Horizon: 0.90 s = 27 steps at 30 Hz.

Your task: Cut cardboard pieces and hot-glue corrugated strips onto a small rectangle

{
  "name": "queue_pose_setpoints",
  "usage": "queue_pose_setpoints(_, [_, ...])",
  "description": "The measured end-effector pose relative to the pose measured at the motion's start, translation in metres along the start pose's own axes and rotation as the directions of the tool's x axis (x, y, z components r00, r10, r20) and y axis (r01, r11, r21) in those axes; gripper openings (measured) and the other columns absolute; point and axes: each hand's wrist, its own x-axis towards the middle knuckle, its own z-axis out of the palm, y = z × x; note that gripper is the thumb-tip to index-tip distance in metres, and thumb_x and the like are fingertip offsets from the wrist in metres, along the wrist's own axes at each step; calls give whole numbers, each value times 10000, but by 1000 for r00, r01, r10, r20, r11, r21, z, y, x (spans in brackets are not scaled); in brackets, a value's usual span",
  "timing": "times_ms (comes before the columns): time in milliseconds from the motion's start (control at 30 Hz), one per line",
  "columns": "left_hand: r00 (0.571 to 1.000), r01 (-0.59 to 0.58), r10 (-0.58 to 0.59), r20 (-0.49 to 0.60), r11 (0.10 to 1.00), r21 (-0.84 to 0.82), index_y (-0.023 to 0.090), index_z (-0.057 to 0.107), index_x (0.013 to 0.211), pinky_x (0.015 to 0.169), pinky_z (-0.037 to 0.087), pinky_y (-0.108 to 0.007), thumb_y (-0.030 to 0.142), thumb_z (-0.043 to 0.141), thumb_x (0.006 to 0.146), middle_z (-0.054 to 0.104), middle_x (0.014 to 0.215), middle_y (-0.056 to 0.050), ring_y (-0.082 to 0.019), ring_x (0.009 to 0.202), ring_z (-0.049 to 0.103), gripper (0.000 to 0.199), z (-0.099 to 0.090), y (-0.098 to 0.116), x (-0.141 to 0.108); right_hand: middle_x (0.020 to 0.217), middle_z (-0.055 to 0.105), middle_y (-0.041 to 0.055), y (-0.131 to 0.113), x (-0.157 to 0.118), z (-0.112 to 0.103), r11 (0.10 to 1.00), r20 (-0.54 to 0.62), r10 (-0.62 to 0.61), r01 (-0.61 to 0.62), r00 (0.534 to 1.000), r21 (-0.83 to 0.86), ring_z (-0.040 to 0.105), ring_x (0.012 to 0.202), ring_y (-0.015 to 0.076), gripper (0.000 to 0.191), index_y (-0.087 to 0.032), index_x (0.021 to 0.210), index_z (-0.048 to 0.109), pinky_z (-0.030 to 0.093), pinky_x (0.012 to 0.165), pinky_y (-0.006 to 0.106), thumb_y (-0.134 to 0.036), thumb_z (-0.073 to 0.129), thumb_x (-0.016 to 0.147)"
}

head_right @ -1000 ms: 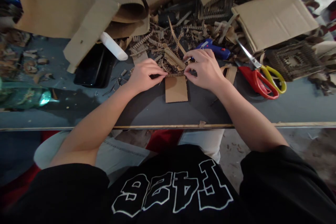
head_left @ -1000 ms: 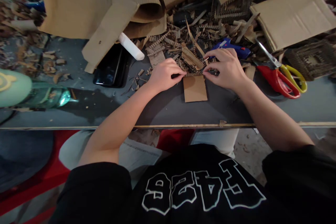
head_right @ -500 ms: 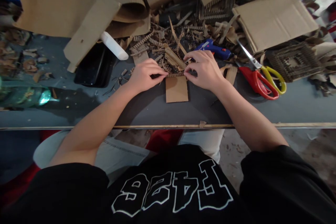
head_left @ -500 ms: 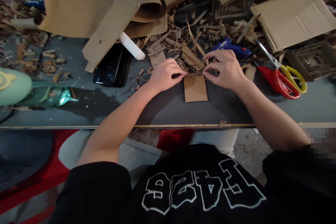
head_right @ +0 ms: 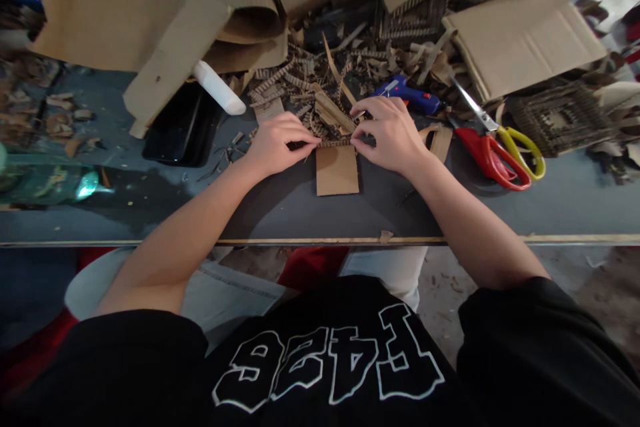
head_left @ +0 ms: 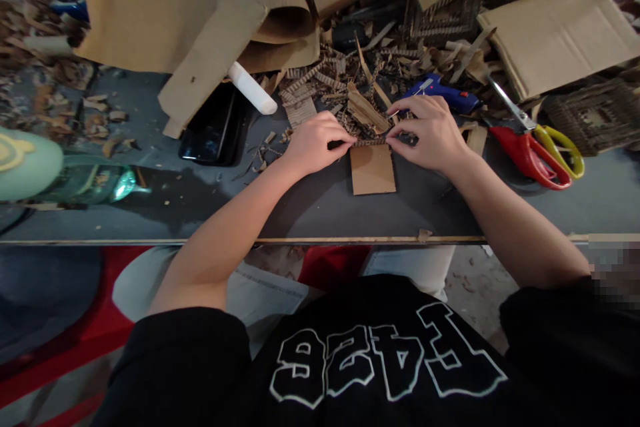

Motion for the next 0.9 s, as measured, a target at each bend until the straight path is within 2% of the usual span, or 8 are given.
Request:
queue_pose_setpoints(267, [999, -38, 38, -29, 999, 23, 190, 804, 988, 843, 601, -414, 319, 584, 978, 807, 899, -63, -230, 934, 725, 255, 0, 3, -1, 1196, 716, 49, 0, -1, -1, 999, 0, -41, 41, 999, -1, 641, 1109, 299, 163, -254, 793, 740, 443, 936, 505, -318, 611, 871])
queue_pose_setpoints(633, [999, -1, 3, -37, 999, 44, 195, 798, 990, 876, 593, -460, 359, 556, 985, 798, 920, -71, -245, 950, 710, 293, -1, 4, -1, 1207, 712, 44, 1, -1, -1, 999, 16, -32, 32, 999, -1, 638, 1118, 310, 160, -278, 853, 781, 437, 952, 519, -301, 624, 869])
queue_pose_setpoints(900, [999, 6, -4, -38, 998, 59, 190, 791, 929, 848, 594, -434, 370, 576, 977, 787, 872, -71, -242, 935, 705, 285, -2, 5, -1, 1208, 706, 40, 0, -1, -1, 999, 17, -34, 34, 999, -3, 632, 1122, 301, 178, -279, 856, 776, 432, 944, 502, -328, 607, 887])
